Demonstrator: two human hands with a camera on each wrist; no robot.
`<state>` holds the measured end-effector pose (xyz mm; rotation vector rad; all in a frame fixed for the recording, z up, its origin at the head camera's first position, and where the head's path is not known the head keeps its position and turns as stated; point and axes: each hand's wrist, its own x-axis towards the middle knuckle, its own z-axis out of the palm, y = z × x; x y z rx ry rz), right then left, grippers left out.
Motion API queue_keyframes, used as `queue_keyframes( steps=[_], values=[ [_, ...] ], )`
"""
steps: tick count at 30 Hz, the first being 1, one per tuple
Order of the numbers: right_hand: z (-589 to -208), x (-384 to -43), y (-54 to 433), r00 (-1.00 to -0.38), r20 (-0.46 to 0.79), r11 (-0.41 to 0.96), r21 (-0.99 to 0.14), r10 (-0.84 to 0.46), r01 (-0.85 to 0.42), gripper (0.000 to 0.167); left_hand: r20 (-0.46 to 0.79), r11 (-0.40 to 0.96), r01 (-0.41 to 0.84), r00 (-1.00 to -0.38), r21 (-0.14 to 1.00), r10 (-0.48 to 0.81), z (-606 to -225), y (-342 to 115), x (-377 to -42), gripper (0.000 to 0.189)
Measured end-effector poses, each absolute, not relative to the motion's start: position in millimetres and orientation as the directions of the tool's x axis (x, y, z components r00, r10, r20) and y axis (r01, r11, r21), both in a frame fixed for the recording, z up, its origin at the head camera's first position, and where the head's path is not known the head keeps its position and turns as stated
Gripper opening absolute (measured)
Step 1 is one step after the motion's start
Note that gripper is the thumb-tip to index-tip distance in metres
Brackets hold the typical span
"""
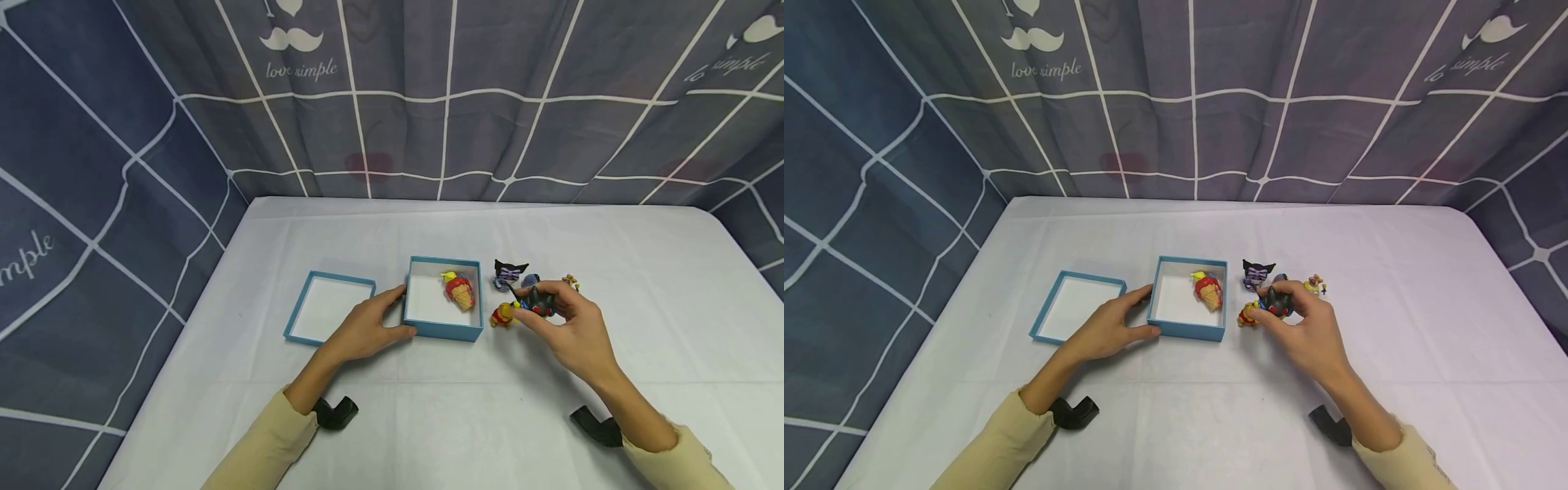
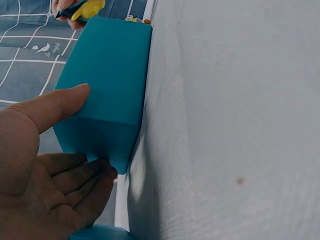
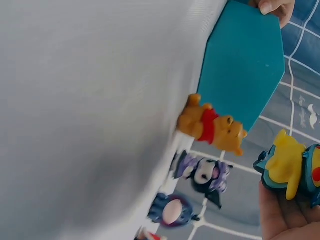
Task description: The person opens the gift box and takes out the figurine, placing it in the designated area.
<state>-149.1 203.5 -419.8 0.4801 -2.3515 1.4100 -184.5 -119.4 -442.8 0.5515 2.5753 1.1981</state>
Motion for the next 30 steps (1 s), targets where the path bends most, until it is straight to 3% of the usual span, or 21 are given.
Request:
queue_keyframes(
  steps=[30],
  values=[
    [-437.6, -159.2, 232.6, -0.96, 0.254, 0.535, -0.799, -0.115, -0.275, 0.026, -0.062, 0.585, 0.229, -0.898, 0.778, 0.435, -440.8, -118.0, -184.6, 0.082]
  ],
)
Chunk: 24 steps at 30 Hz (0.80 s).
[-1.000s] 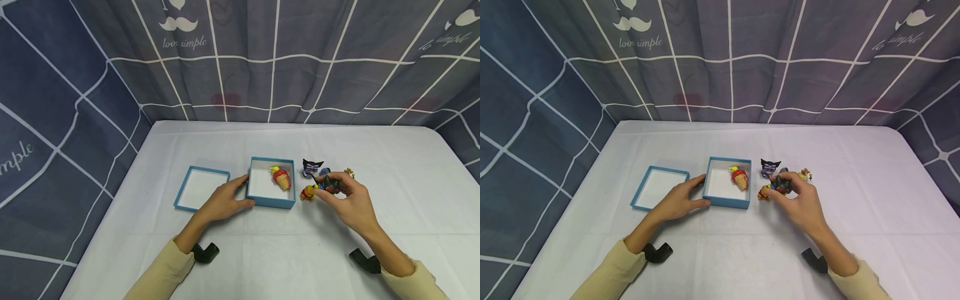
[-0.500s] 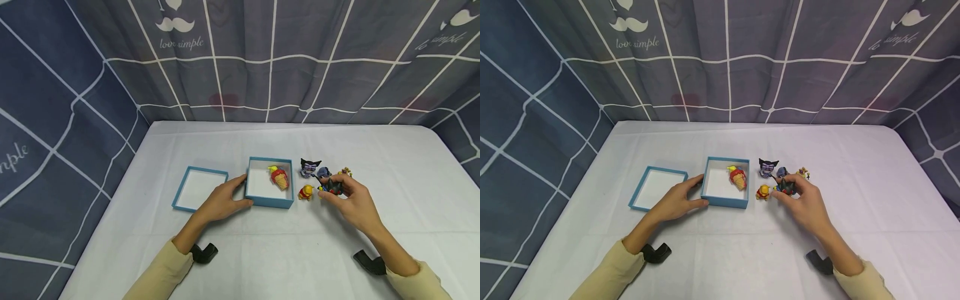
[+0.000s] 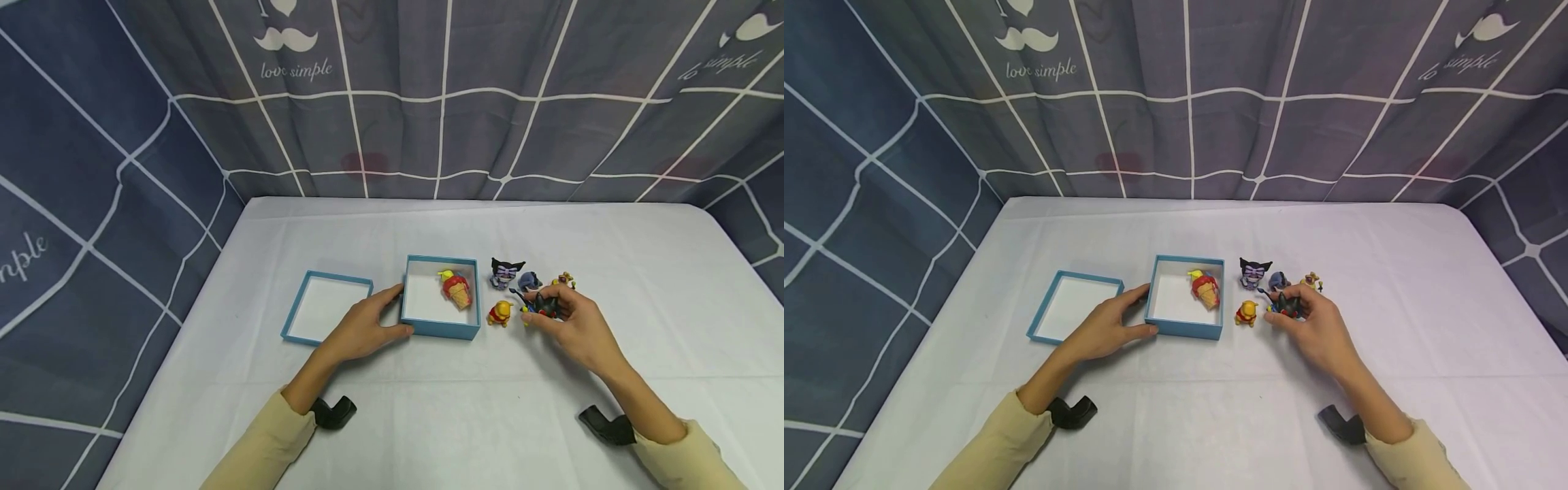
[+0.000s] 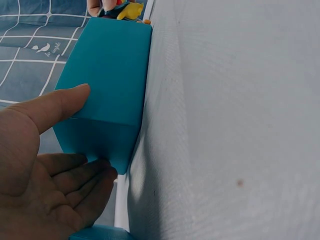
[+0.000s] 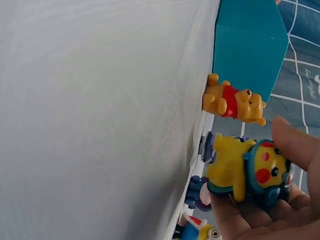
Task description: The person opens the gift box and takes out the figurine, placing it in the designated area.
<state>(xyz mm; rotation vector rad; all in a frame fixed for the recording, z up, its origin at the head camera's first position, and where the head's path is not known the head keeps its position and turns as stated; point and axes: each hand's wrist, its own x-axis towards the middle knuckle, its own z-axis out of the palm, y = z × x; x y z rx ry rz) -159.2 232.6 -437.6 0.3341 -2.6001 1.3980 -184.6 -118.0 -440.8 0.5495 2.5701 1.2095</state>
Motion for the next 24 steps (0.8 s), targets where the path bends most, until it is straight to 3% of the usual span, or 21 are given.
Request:
queue_keyframes(
  steps=[14, 24],
  values=[
    [-446.4, -163.9, 239.1, -0.968, 0.183, 0.557, -0.792, -0.172, -0.249, 0.027, -0.069, 0.589, 0.219, -0.902, 0.778, 0.427, -440.0, -118.3, -184.2, 0.082],
    [-445.0, -162.3, 240.6, -0.967, 0.127, 0.563, -0.794, -0.219, -0.231, 0.039, -0.067, 0.587, 0.225, -0.899, 0.778, 0.432, -440.3, -118.5, -183.7, 0.082]
  ],
)
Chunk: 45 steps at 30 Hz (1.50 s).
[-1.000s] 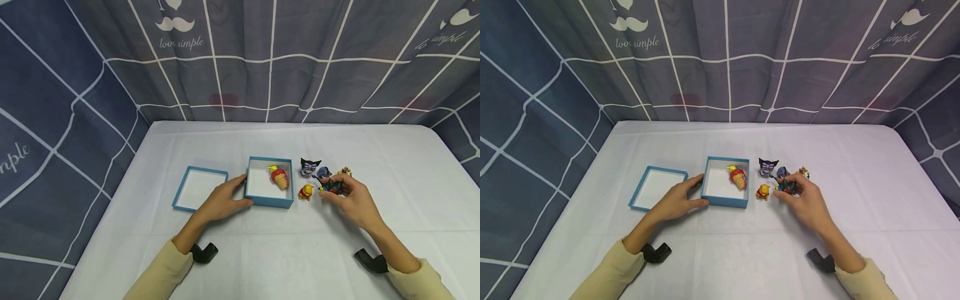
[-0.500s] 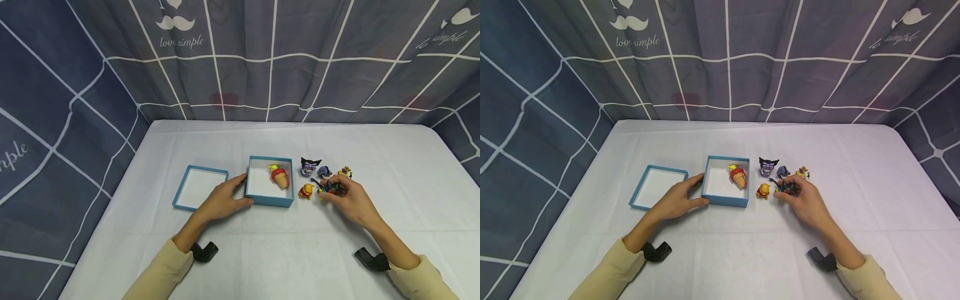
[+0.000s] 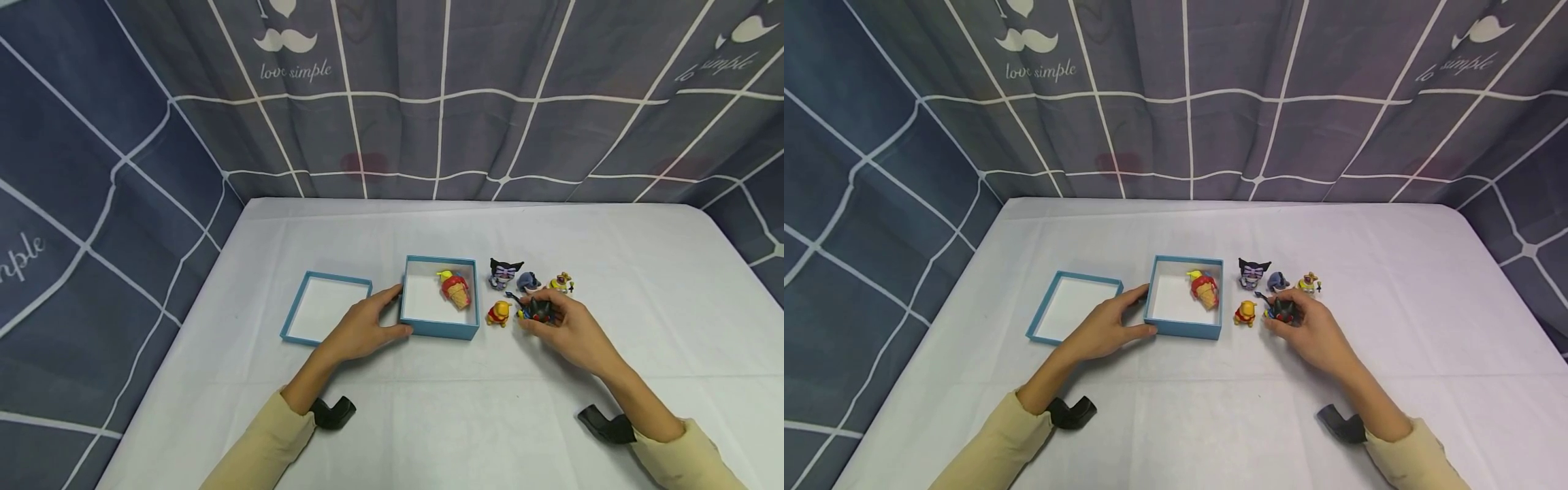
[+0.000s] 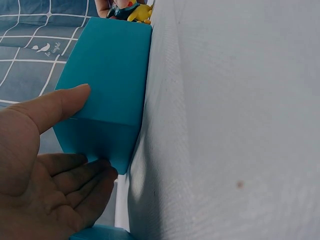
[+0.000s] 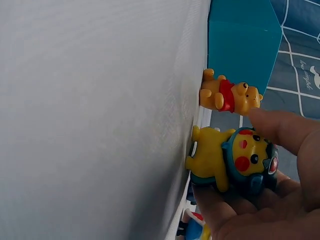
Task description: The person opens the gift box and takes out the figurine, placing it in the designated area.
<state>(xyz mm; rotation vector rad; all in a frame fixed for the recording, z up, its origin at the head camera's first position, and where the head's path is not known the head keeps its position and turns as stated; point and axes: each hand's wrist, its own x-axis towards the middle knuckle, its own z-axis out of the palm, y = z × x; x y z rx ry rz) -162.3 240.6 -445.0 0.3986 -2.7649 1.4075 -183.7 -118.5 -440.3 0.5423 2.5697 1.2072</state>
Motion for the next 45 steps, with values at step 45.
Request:
queue_keyframes(
  steps=[45],
  values=[
    [-427.5, -156.5, 239.7, -0.978, 0.141, 0.642, -0.738, -0.154, -0.208, 0.05, -0.059, 0.576, 0.236, -0.893, 0.783, 0.446, -437.0, -118.7, -185.2, 0.082]
  ],
)
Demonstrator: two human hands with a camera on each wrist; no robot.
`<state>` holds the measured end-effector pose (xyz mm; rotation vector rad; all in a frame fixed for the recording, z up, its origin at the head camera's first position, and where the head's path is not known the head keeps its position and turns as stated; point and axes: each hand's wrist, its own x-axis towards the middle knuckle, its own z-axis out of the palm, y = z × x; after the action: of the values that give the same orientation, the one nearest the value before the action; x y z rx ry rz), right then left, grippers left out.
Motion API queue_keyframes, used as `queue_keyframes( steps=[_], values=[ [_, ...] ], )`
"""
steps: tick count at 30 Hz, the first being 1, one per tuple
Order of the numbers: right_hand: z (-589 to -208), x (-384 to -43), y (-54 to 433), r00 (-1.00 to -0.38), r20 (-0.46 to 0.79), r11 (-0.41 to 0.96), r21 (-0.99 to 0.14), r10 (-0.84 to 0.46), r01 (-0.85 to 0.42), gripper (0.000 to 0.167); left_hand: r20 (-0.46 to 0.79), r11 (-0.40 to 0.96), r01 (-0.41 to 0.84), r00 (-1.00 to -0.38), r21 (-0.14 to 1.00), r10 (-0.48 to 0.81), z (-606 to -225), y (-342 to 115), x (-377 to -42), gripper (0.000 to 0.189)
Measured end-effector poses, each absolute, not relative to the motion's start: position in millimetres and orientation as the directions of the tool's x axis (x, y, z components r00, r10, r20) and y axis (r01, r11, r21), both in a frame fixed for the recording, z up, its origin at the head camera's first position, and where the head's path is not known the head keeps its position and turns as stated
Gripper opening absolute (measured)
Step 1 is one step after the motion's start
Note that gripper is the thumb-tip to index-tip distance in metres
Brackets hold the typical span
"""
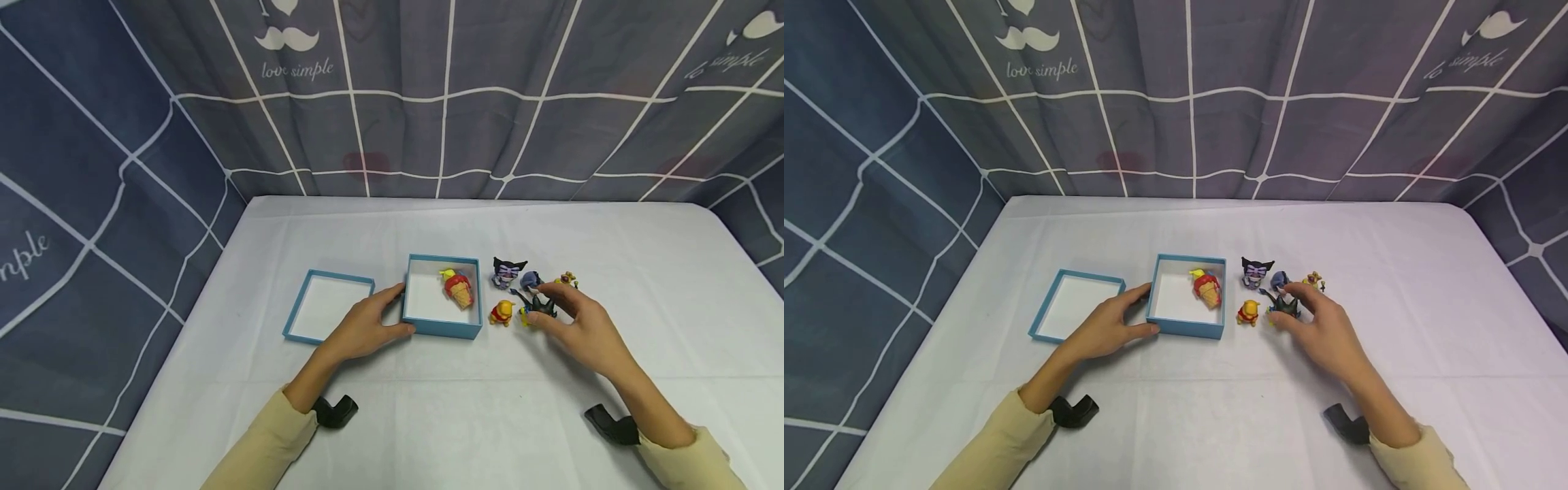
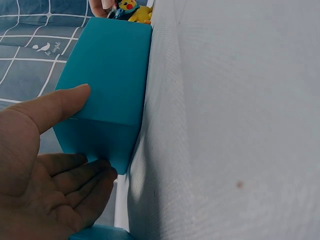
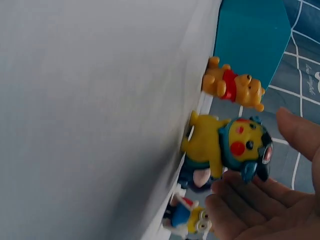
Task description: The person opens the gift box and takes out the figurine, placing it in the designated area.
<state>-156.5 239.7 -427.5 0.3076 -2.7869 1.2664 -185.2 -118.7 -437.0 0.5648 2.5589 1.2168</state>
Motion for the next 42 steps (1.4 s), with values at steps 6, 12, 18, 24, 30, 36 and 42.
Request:
queue_keyframes(
  steps=[6, 12, 18, 24, 30, 36, 42],
  values=[
    [-423.2, -155.7, 239.3, -0.977, 0.176, 0.657, -0.724, -0.116, -0.209, 0.048, -0.057, 0.581, 0.235, -0.896, 0.779, 0.44, -438.0, -119.0, -185.8, 0.082],
    [-413.3, -152.9, 227.9, -0.968, 0.24, 0.662, -0.713, -0.078, -0.23, 0.045, -0.058, 0.576, 0.233, -0.896, 0.783, 0.441, -440.1, -118.6, -185.4, 0.082],
    [-402.7, -149.7, 209.2, -0.941, 0.332, 0.679, -0.675, -0.069, -0.288, 0.04, -0.055, 0.581, 0.24, -0.895, 0.778, 0.443, -441.1, -117.4, -185.7, 0.082],
    [-394.3, -153.8, 187.2, -0.932, 0.337, 0.625, -0.702, -0.132, -0.342, 0.037, -0.057, 0.586, 0.238, -0.897, 0.775, 0.438, -440.8, -117.9, -185.8, 0.082],
    [-393.8, -162.7, 159.6, -0.941, 0.24, 0.504, -0.798, -0.238, -0.331, 0.038, -0.058, 0.579, 0.227, -0.9, 0.783, 0.432, -441.8, -118.7, -184.6, 0.082],
    [-394.1, -174.6, 134.6, -0.935, 0.122, 0.474, -0.835, -0.333, -0.278, 0.049, -0.046, 0.579, 0.242, -0.899, 0.779, 0.437, -441.5, -118.9, -184.1, 0.082],
    [-395.9, -183.4, 118.1, -0.939, 0.079, 0.501, -0.829, -0.335, -0.248, 0.057, -0.046, 0.583, 0.248, -0.896, 0.774, 0.442, -442.3, -119.7, -185.5, 0.082]
  ],
)
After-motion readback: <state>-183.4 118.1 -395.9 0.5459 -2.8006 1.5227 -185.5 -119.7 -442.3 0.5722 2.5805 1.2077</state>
